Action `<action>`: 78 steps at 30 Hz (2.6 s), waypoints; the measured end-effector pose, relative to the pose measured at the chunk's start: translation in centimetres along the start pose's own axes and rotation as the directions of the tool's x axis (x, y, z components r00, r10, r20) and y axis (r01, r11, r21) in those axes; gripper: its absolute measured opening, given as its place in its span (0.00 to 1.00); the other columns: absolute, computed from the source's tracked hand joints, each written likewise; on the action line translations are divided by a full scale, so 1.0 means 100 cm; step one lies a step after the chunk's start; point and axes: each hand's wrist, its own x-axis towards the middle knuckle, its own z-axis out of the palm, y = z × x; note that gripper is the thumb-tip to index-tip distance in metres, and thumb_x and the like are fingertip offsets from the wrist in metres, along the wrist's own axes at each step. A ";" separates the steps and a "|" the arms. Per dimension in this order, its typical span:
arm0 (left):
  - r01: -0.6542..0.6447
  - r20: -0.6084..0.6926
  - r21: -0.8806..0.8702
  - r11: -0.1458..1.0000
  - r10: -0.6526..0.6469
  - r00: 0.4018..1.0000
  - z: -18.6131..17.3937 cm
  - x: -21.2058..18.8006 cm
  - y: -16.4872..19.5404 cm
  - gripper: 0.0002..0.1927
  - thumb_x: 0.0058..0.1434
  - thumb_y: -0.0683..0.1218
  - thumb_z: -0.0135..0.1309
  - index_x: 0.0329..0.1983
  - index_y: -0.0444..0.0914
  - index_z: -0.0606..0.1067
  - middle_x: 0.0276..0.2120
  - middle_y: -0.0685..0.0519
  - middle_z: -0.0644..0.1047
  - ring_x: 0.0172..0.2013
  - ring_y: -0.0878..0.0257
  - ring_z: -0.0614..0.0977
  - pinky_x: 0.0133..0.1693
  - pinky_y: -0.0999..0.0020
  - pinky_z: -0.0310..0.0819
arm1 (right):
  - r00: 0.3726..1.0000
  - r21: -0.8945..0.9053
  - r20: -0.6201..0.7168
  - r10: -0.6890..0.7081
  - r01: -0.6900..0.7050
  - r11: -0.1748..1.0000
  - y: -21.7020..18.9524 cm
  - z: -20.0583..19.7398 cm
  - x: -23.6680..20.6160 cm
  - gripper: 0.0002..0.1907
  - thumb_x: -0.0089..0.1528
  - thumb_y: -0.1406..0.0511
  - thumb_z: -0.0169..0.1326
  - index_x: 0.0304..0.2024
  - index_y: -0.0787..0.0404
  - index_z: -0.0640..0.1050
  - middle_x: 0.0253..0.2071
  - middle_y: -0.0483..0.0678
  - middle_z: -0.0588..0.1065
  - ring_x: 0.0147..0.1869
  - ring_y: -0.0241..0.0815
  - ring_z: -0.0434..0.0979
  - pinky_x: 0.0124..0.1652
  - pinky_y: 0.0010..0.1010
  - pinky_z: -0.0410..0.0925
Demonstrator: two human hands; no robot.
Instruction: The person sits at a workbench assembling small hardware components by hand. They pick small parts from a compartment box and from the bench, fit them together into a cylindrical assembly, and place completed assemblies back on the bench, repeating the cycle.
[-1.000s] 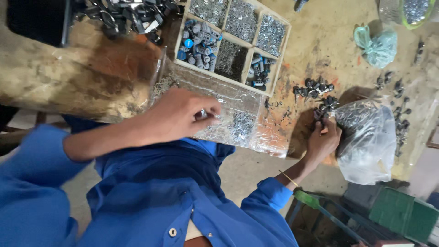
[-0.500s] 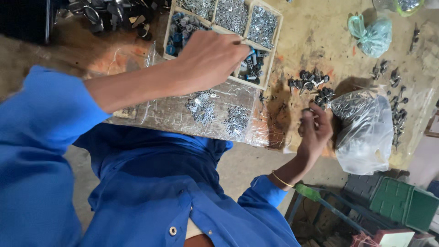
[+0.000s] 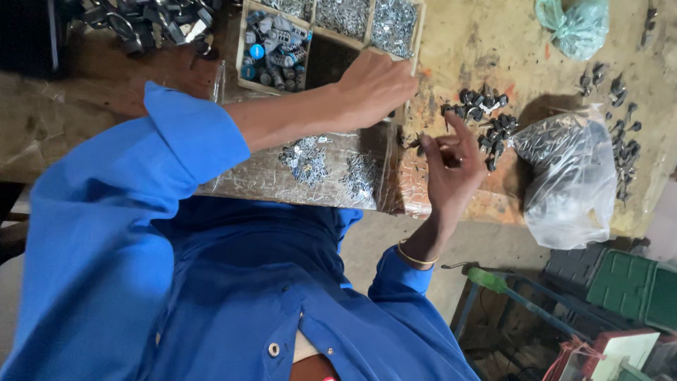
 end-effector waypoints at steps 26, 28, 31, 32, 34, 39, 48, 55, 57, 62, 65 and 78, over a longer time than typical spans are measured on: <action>0.093 -0.332 -0.647 0.757 -0.389 0.859 -0.023 -0.125 -0.054 0.08 0.72 0.44 0.68 0.46 0.36 0.81 0.41 0.55 0.84 0.24 0.72 0.75 0.25 0.75 0.64 | 0.967 0.032 0.188 -0.174 0.171 0.985 -0.008 0.058 -0.015 0.20 0.59 0.75 0.67 0.52 0.64 0.76 0.49 0.51 0.78 0.53 0.43 0.81 0.53 0.33 0.75; 0.069 -0.366 -0.639 0.766 -0.381 0.849 -0.020 -0.126 -0.055 0.08 0.73 0.44 0.67 0.47 0.36 0.81 0.42 0.55 0.83 0.24 0.73 0.75 0.25 0.76 0.64 | 0.939 -0.199 0.190 -0.287 0.323 0.925 -0.015 0.060 -0.013 0.18 0.57 0.73 0.69 0.48 0.62 0.79 0.48 0.50 0.78 0.51 0.46 0.80 0.51 0.35 0.73; 0.046 -0.391 -0.644 0.764 -0.380 0.838 -0.018 -0.128 -0.056 0.08 0.73 0.44 0.67 0.48 0.36 0.81 0.44 0.54 0.83 0.25 0.72 0.75 0.27 0.76 0.66 | 0.880 -0.425 0.186 -0.437 0.473 0.772 -0.028 0.061 -0.010 0.14 0.56 0.70 0.70 0.44 0.59 0.81 0.46 0.46 0.78 0.49 0.50 0.76 0.49 0.39 0.69; 0.045 -0.391 -0.652 0.757 -0.386 0.836 -0.018 -0.130 -0.055 0.08 0.73 0.44 0.67 0.49 0.36 0.81 0.44 0.54 0.83 0.25 0.72 0.76 0.27 0.76 0.66 | 0.875 -0.446 0.194 -0.443 0.481 0.755 -0.034 0.059 -0.010 0.13 0.56 0.70 0.70 0.43 0.59 0.82 0.46 0.46 0.78 0.47 0.49 0.76 0.48 0.39 0.68; 0.023 -0.395 -0.675 0.737 -0.388 0.833 -0.018 -0.130 -0.056 0.08 0.74 0.42 0.67 0.50 0.35 0.80 0.44 0.53 0.83 0.27 0.71 0.77 0.28 0.76 0.68 | 0.895 -0.429 0.206 -0.394 0.445 0.786 -0.043 0.058 -0.006 0.12 0.58 0.70 0.69 0.43 0.59 0.84 0.43 0.48 0.76 0.43 0.47 0.74 0.44 0.38 0.66; -0.009 -0.374 -0.753 0.657 -0.418 0.828 -0.020 -0.130 -0.054 0.10 0.72 0.39 0.66 0.54 0.34 0.79 0.43 0.50 0.83 0.30 0.69 0.84 0.28 0.75 0.73 | 0.911 -0.219 0.277 -0.304 0.368 0.904 -0.058 0.058 0.023 0.12 0.62 0.72 0.68 0.47 0.59 0.85 0.41 0.48 0.73 0.40 0.42 0.74 0.41 0.33 0.67; 0.067 -0.307 -0.780 0.622 -0.474 0.825 -0.028 -0.131 -0.052 0.11 0.73 0.37 0.61 0.56 0.36 0.78 0.39 0.52 0.84 0.34 0.68 0.88 0.28 0.76 0.71 | 0.678 -0.262 0.578 -0.455 0.682 0.683 -0.066 0.114 0.095 0.09 0.56 0.63 0.70 0.37 0.57 0.86 0.36 0.50 0.73 0.45 0.55 0.72 0.42 0.47 0.62; 0.083 -0.291 -0.782 0.618 -0.480 0.828 -0.024 -0.131 -0.052 0.12 0.72 0.38 0.62 0.57 0.37 0.78 0.42 0.52 0.85 0.38 0.68 0.89 0.27 0.77 0.73 | 0.732 -0.149 0.551 -0.401 0.559 0.816 -0.055 0.103 0.103 0.07 0.66 0.67 0.65 0.43 0.61 0.80 0.42 0.49 0.73 0.50 0.52 0.70 0.50 0.44 0.60; 0.027 -0.333 -0.777 0.629 -0.447 0.830 -0.022 -0.129 -0.054 0.12 0.75 0.39 0.63 0.60 0.37 0.78 0.45 0.51 0.84 0.42 0.69 0.89 0.33 0.78 0.81 | 0.768 -0.135 0.525 -0.367 0.501 0.855 -0.052 0.102 0.103 0.06 0.68 0.69 0.62 0.46 0.62 0.79 0.42 0.48 0.74 0.50 0.51 0.71 0.50 0.43 0.60; 0.115 -0.317 -0.720 0.685 -0.471 0.823 -0.024 -0.131 -0.055 0.12 0.70 0.41 0.67 0.55 0.37 0.80 0.43 0.51 0.85 0.37 0.68 0.86 0.27 0.75 0.71 | 0.716 -0.030 0.513 -0.473 0.566 0.824 -0.048 0.099 0.102 0.06 0.71 0.70 0.60 0.47 0.65 0.76 0.44 0.51 0.73 0.51 0.53 0.69 0.53 0.43 0.59; 0.133 -0.297 -0.714 0.687 -0.470 0.831 -0.025 -0.130 -0.054 0.12 0.70 0.41 0.67 0.54 0.37 0.81 0.44 0.51 0.85 0.37 0.68 0.86 0.28 0.74 0.72 | 0.737 0.086 0.471 -0.484 0.508 0.857 -0.047 0.097 0.102 0.05 0.73 0.70 0.60 0.46 0.65 0.76 0.44 0.51 0.73 0.50 0.50 0.70 0.52 0.38 0.63; 0.141 -0.283 -0.716 0.684 -0.469 0.837 -0.022 -0.133 -0.053 0.11 0.70 0.42 0.68 0.54 0.37 0.82 0.46 0.50 0.84 0.38 0.66 0.87 0.33 0.74 0.80 | 0.729 0.168 0.412 -0.547 0.529 0.832 -0.055 0.094 0.093 0.09 0.70 0.75 0.65 0.50 0.65 0.79 0.51 0.51 0.78 0.51 0.45 0.76 0.44 0.30 0.69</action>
